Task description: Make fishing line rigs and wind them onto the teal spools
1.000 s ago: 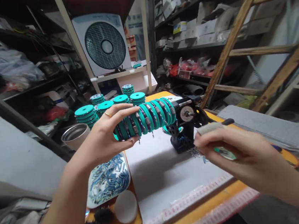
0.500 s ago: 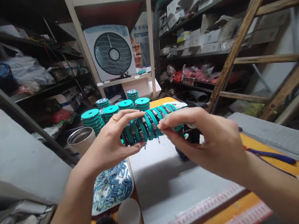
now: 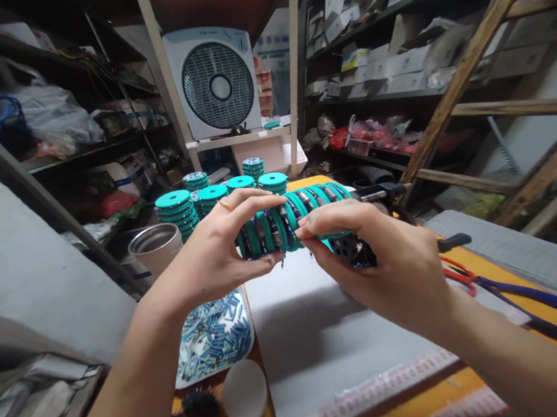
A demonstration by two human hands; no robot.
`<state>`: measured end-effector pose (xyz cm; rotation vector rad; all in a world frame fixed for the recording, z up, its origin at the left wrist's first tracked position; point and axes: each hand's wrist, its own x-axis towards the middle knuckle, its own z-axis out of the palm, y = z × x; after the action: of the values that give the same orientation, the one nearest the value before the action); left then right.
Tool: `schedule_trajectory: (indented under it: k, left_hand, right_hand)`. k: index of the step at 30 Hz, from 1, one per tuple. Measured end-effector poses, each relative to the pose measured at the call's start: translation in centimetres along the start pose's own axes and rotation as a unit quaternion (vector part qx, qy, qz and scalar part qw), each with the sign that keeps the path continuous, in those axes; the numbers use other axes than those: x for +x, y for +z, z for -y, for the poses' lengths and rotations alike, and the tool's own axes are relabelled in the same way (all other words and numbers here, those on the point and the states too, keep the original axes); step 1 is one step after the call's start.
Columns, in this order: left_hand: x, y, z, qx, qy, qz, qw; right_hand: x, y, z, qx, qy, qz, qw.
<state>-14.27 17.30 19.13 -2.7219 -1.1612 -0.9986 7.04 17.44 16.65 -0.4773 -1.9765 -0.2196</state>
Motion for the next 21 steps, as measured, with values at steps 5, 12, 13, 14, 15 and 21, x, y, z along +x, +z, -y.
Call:
schedule_trajectory:
  k: [5,12,13,14,15,21]
  left_hand:
    - [0.0,-0.1,-0.1,0.003,0.003,0.0,1.0]
    - [-0.2,-0.1,0.2,0.007,0.025,0.001,1.0]
    - [-0.3,-0.1,0.3,0.008,0.031,-0.001,0.999]
    - [-0.3,-0.1,0.4,0.009,0.035,-0.003,0.999]
    - [-0.4,-0.1,0.5,0.01,0.039,-0.004,0.999]
    - [-0.4,0.0,0.9,0.019,0.04,0.0,0.999]
  right_hand:
    - [0.1,0.2,0.1,-0.009,-0.008,-0.003,1.0]
    - [0.0,0.1,-0.4,-0.011,-0.051,0.06,0.997]
    - [0.0,0.0,-0.5,-0.015,-0.06,0.068,0.996]
    - [-0.1,-0.1,-0.6,-0.021,-0.067,0.075,0.995]
    - [-0.1,-0.2,-0.6,-0.026,-0.073,0.08,0.994]
    - [-0.5,-0.1,-1.0,-0.041,-0.1,0.094,0.99]
